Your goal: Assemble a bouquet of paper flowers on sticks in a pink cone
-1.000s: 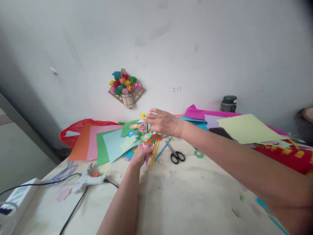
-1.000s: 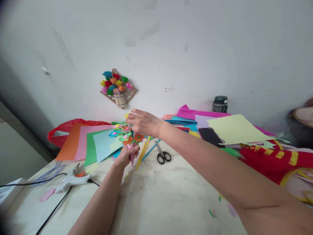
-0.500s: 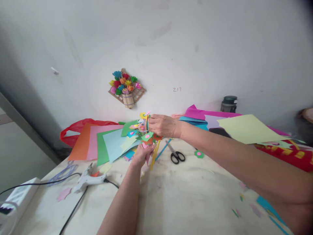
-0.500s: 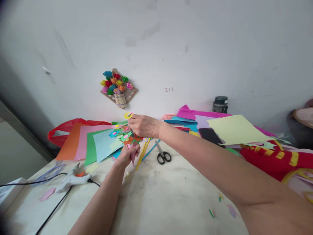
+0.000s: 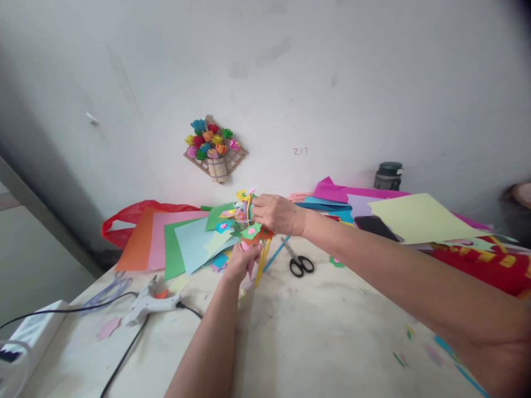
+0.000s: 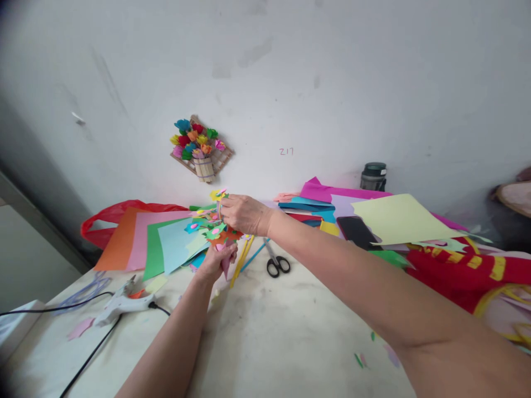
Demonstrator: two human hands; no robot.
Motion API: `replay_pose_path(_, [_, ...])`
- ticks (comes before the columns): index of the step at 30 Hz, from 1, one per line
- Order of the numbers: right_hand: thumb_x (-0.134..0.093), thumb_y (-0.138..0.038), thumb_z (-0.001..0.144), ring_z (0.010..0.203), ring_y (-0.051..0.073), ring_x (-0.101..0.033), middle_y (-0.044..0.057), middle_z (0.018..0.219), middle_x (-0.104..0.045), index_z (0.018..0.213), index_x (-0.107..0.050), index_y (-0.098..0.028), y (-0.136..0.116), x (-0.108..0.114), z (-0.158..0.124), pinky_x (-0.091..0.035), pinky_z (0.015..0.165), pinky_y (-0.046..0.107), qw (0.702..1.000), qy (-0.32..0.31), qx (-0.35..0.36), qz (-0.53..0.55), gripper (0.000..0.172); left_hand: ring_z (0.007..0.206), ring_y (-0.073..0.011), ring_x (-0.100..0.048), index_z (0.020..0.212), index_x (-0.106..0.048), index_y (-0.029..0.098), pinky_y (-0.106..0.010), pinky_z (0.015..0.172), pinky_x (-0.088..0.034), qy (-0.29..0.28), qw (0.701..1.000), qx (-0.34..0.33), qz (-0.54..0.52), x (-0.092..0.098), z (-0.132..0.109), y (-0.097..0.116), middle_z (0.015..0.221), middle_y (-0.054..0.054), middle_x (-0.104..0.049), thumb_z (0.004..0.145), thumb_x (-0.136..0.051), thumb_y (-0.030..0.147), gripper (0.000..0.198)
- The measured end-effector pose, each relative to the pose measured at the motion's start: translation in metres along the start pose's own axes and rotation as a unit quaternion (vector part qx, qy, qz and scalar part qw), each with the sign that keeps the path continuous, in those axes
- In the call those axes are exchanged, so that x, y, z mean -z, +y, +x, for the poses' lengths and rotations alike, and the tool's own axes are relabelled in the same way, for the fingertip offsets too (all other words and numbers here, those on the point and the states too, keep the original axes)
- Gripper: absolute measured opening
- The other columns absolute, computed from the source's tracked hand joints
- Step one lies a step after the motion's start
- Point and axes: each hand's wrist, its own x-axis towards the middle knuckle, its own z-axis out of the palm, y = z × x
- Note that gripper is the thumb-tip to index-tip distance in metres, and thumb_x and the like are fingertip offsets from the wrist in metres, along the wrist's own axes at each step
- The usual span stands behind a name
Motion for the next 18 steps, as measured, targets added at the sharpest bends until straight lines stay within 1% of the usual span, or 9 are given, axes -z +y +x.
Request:
replay_pose_path(4, [-0.039, -0.014, 0.092, 0.085, 0.018, -0.048, 0.005, 0.076, -0.062, 0.075, -0.063, -0.014, 0.001, 0.005, -0.001, -0.032, 0.072, 0.032, 1.0, 0.006, -0.021, -0.002, 0.029, 0.043, -0.0074, -0.044, 0.06, -0.054, 0.013, -0.021, 0.043, -0.033, 0.026, 1.0, -0.006, 0.007, 0.0, 0.002, 0.001, 0.049, 0.003, -0.05, 0.062, -0.074, 0.031, 0.026])
replay_pose_path(8, [-0.043, -0.016, 0.09, 0.097, 0.019, -0.046, 0.005, 0.096, -0.066, 0.084, -0.065, -0.016, 0.004, 0.011, -0.005, -0.031, 0.082, 0.034, 0.998, 0.035, -0.054, 0.023, 0.023, 0.041, -0.0068, -0.043, 0.06, -0.055, 0.013, -0.021, 0.043, -0.034, 0.083, 0.996, -0.018, 0.032, -0.001, 0.005, 0.003, 0.047, 0.003, -0.05, 0.062, -0.075, 0.031, 0.027])
replay_pose_path(11, [-0.05, -0.015, 0.084, 0.104, 0.02, -0.044, 0.004, 0.108, -0.065, 0.09, -0.066, -0.018, 0.006, 0.017, -0.012, -0.03, 0.086, 0.036, 0.992, 0.06, -0.09, 0.058, 0.018, 0.04, -0.0062, -0.04, 0.057, -0.053, 0.014, -0.021, 0.041, -0.032, 0.118, 0.991, -0.028, 0.054, -0.001, 0.005, 0.004, 0.043, 0.005, -0.047, 0.06, -0.076, 0.032, 0.029])
replay_pose_path(13, [-0.052, -0.012, 0.08, 0.104, 0.021, -0.045, 0.004, 0.11, -0.065, 0.093, -0.067, -0.018, 0.005, 0.022, -0.017, -0.031, 0.086, 0.037, 0.984, 0.079, -0.138, 0.077, 0.021, 0.041, -0.0065, -0.04, 0.058, -0.053, 0.014, -0.021, 0.042, -0.034, 0.132, 0.989, -0.031, 0.059, -0.002, 0.006, 0.005, 0.044, 0.005, -0.046, 0.058, -0.077, 0.032, 0.03])
replay_pose_path(15, [-0.052, -0.009, 0.076, 0.1, 0.021, -0.047, 0.003, 0.108, -0.067, 0.093, -0.068, -0.019, 0.001, 0.025, -0.022, -0.033, 0.085, 0.037, 0.968, 0.117, -0.204, 0.085, 0.025, 0.044, -0.0073, -0.042, 0.061, -0.055, 0.014, -0.022, 0.044, -0.037, 0.146, 0.987, -0.033, 0.061, -0.004, 0.005, 0.007, 0.048, 0.005, -0.049, 0.055, -0.078, 0.032, 0.03])
replay_pose_path(18, [-0.051, -0.008, 0.076, 0.091, 0.02, -0.051, 0.002, 0.098, -0.07, 0.09, -0.069, -0.019, -0.011, 0.025, -0.03, -0.036, 0.081, 0.035, 0.925, 0.195, -0.316, 0.082, 0.026, 0.05, -0.0089, -0.046, 0.067, -0.059, 0.014, -0.023, 0.048, -0.042, 0.168, 0.982, -0.038, 0.075, -0.007, 0.004, 0.011, 0.055, 0.003, -0.053, 0.054, -0.078, 0.034, 0.031])
